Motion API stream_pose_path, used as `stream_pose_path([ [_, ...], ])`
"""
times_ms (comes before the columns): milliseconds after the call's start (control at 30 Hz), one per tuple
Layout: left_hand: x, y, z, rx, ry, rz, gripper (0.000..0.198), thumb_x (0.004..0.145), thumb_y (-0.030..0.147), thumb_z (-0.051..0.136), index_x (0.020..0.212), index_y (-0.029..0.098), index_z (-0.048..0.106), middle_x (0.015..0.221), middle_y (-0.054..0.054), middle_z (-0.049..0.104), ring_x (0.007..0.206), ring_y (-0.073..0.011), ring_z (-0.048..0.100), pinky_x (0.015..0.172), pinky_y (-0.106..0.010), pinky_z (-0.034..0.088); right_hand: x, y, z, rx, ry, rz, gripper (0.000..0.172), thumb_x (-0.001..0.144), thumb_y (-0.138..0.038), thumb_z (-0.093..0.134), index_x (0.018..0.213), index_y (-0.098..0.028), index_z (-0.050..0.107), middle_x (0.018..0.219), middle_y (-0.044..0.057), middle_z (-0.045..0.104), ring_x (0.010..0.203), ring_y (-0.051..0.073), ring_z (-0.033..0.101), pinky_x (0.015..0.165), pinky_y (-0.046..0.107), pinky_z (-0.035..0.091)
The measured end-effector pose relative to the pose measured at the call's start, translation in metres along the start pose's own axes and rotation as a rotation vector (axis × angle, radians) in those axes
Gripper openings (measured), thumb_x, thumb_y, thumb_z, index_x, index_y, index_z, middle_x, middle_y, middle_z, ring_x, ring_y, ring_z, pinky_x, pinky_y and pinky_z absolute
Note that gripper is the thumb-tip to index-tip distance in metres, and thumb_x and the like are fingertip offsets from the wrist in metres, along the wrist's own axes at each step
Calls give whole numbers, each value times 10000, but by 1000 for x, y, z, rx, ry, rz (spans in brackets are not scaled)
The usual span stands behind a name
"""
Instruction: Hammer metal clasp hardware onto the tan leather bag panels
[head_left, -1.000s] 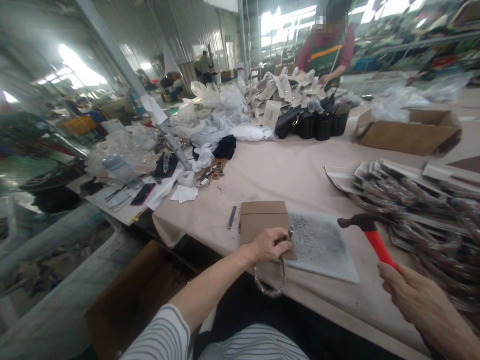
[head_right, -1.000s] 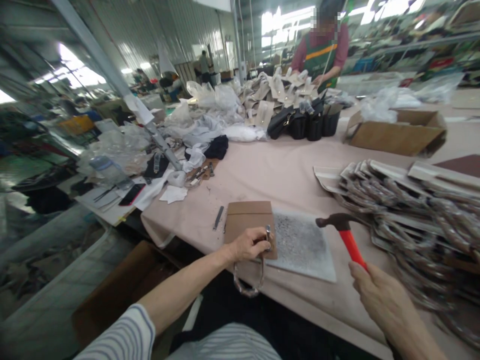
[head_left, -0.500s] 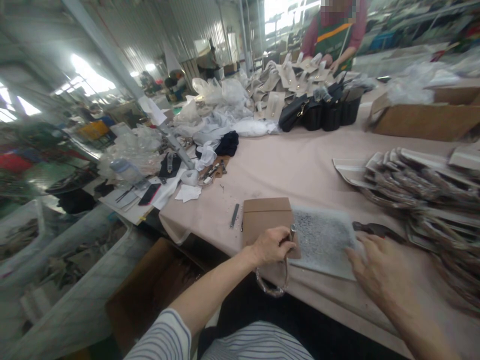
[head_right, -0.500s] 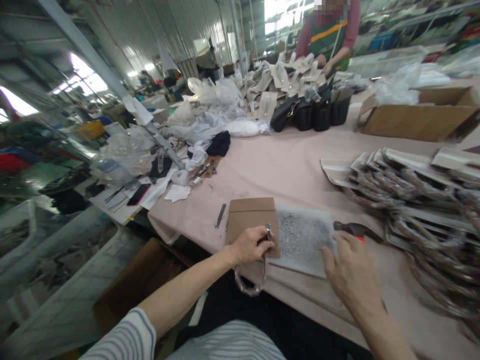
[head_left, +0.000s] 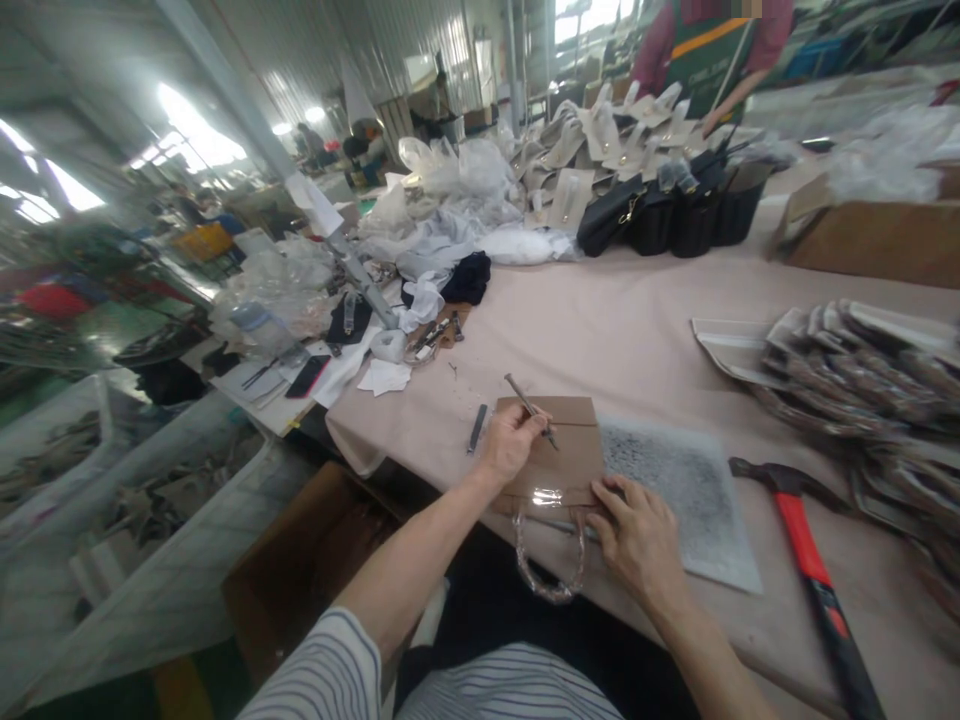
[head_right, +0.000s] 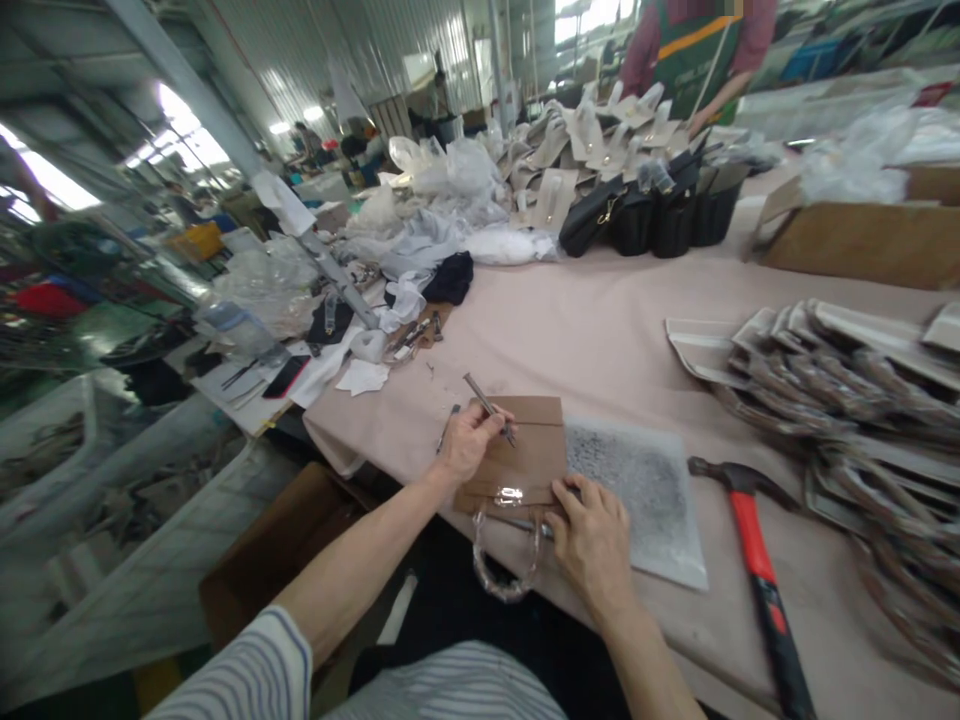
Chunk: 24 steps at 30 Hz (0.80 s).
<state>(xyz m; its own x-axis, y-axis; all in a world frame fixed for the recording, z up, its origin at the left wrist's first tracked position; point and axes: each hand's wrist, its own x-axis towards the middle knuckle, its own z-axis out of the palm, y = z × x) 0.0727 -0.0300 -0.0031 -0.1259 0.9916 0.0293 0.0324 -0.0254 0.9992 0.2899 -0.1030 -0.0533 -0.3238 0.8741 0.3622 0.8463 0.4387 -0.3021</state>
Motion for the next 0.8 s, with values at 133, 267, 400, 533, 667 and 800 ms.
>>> stream_pose_path([
  [133, 19, 12, -68, 857, 85, -86, 271, 937, 369, 568, 810, 155, 673, 789, -56, 715, 784, -183, 672, 728, -265, 495, 4, -3, -3, -1, 7, -17, 235, 955, -260, 549, 1146, -213, 677, 1198, 105, 643, 1065, 296, 557, 892, 446, 444],
  [267, 21, 4, -127, 1192, 124, -254, 199, 912, 300, 615, 847, 134, 704, 875, -150, 734, 905, -281, 696, 778, -335, 481, 13, -3, -10, -17, -42, -88, 189, 939, -229, 573, 1086, -244, 691, 1193, 80, 659, 1064, 298, 544, 887, 448, 394],
  [400, 12, 1, -140, 1304, 119, -300, 219, 943, 266, 574, 957, 106, 724, 1063, -217, 716, 1056, -330, 673, 899, -403, 486, 32, 3, -15, -6, -172, -216, 110, 911, -204, 618, 989, -248, 683, 1018, 57, 680, 940, 269, 551, 826, 415, 356],
  [533, -16, 8, -105, 1294, -89, 15, 211, 981, 281, 556, 1086, 157, 691, 1204, -140, 666, 1154, -259, 616, 1012, -364, 469, 49, 9, -16, 10, -246, -319, 103, 874, -134, 611, 827, -225, 623, 855, 48, 642, 822, 243, 537, 764, 388, 339],
  [667, -46, 6, -66, 1234, -520, 388, 192, 974, 347, 596, 1001, 173, 674, 1056, -80, 657, 1005, -224, 626, 877, -337, 535, 54, 12, -17, 42, -294, -432, 128, 908, -118, 560, 838, -214, 608, 828, 48, 613, 794, 230, 525, 770, 383, 351],
  [800, -55, 1, -54, 1359, -693, 497, 167, 984, 264, 546, 948, 129, 638, 1002, -109, 629, 933, -242, 604, 779, -349, 537, 51, 11, -18, 72, -318, -520, 185, 951, -141, 528, 1071, -226, 639, 929, 53, 619, 851, 225, 531, 804, 374, 383],
])
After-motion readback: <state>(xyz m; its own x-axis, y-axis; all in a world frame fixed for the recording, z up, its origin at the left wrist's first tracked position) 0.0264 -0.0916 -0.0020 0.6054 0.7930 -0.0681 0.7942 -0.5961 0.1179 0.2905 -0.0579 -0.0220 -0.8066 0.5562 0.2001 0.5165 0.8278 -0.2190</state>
